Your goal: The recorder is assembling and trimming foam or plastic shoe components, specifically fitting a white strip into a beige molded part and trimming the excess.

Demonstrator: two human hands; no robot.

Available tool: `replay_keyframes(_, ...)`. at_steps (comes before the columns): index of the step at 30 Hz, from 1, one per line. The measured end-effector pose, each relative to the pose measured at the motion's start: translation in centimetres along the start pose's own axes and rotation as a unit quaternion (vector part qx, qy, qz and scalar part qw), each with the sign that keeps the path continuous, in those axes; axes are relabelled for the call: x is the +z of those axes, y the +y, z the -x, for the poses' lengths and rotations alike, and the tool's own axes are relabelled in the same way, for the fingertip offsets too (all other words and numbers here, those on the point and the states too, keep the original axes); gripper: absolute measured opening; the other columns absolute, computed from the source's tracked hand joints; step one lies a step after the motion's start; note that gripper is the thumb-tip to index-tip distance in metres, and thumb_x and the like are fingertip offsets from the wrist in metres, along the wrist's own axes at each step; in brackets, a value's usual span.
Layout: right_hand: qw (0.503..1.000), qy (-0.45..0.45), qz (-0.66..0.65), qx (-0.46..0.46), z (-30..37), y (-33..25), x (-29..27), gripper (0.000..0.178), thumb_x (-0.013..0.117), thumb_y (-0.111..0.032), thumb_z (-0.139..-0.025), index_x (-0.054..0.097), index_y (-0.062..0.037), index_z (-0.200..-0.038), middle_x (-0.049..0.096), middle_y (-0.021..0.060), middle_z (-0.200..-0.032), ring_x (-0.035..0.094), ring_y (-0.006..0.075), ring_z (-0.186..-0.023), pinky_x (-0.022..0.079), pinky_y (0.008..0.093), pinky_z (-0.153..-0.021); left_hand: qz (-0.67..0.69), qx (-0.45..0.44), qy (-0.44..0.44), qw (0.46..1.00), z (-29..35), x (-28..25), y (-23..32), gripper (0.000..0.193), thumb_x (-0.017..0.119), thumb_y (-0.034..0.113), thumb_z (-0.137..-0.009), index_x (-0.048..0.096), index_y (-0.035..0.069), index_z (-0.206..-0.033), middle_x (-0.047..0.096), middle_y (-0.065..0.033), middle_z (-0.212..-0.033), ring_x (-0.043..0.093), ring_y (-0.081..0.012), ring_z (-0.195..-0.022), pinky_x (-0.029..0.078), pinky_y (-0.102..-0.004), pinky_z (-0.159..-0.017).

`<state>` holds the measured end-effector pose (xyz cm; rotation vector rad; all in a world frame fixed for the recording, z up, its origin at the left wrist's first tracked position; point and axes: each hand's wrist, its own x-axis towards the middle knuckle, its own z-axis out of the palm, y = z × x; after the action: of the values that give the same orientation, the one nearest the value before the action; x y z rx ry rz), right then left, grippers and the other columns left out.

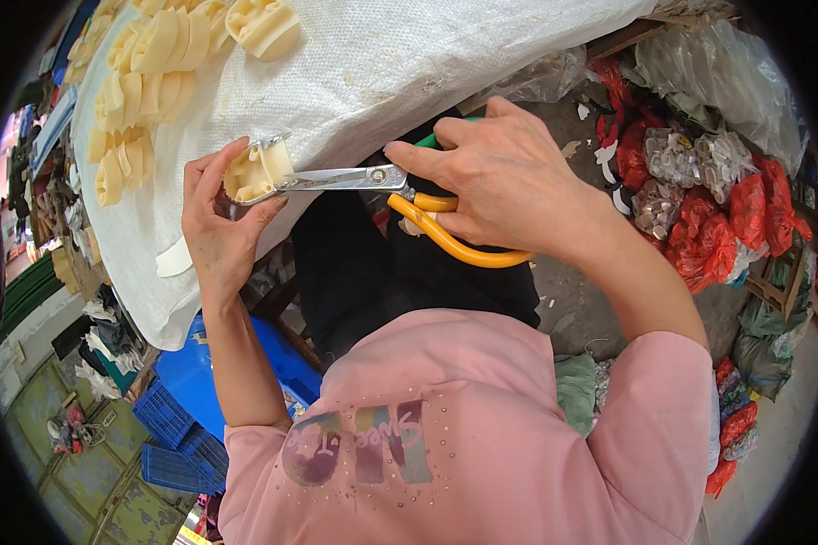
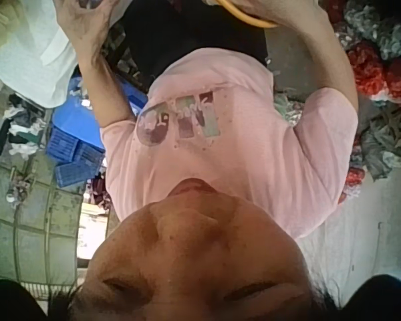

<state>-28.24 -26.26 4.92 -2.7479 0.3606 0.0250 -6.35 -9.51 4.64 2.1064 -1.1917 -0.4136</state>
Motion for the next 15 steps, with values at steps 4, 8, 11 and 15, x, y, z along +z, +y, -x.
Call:
replay_keyframes(4,0.999,0.023,0.021,-0.035,-0.6,0.5,-0.3,0.047,0.072,-0.034,-0.071,0.061,-0.0181,-0.114,0.056,0.0028,-0.073,0.058,0.0190,-0.071,0.041,0.0339,-0.071,0.029,0.001,-0.008,1.000,-0.1,0.1,-0.3,0.063,0.078,-0.003,-0.059,0.059,0.004,-0.119,0.048,-0.0036,-0.107,0.053,-0.0158,-0.100,0.046,-0.0279,-0.086)
replay_keyframes(8,0.996,0.021,0.056,-0.067,-1.1,1.0,-0.4,0.044,0.072,-0.032,-0.072,0.061,-0.0173,-0.112,0.056,0.0020,-0.072,0.058,0.0178,-0.068,0.040,0.0337,-0.071,0.031,-0.002,-0.015,0.999,-0.1,0.0,-0.3,0.064,0.078,-0.003,-0.059,0.059,0.003,-0.119,0.047,-0.0040,-0.108,0.053,-0.0160,-0.102,0.046,-0.0281,-0.089)
replay_keyframes(11,0.993,0.035,0.068,-0.094,-1.5,1.3,-0.7,0.043,0.071,-0.030,-0.072,0.061,-0.0166,-0.112,0.056,0.0022,-0.072,0.058,0.0181,-0.066,0.040,0.0338,-0.071,0.037,-0.003,-0.015,0.999,-0.1,0.0,-0.3,0.063,0.077,-0.004,-0.060,0.058,0.003,-0.120,0.047,-0.0041,-0.109,0.053,-0.0158,-0.103,0.046,-0.0281,-0.089)
replay_keyframes(15,0.986,0.053,0.078,-0.139,-2.1,1.9,-1.1,0.040,0.071,-0.028,-0.072,0.061,-0.0147,-0.108,0.056,0.0023,-0.069,0.058,0.0193,-0.066,0.040,0.0337,-0.072,0.032,0.000,-0.020,0.999,-0.2,-0.1,-0.4,0.064,0.077,-0.005,-0.060,0.058,0.003,-0.120,0.047,-0.0039,-0.109,0.053,-0.0159,-0.103,0.046,-0.0282,-0.089)
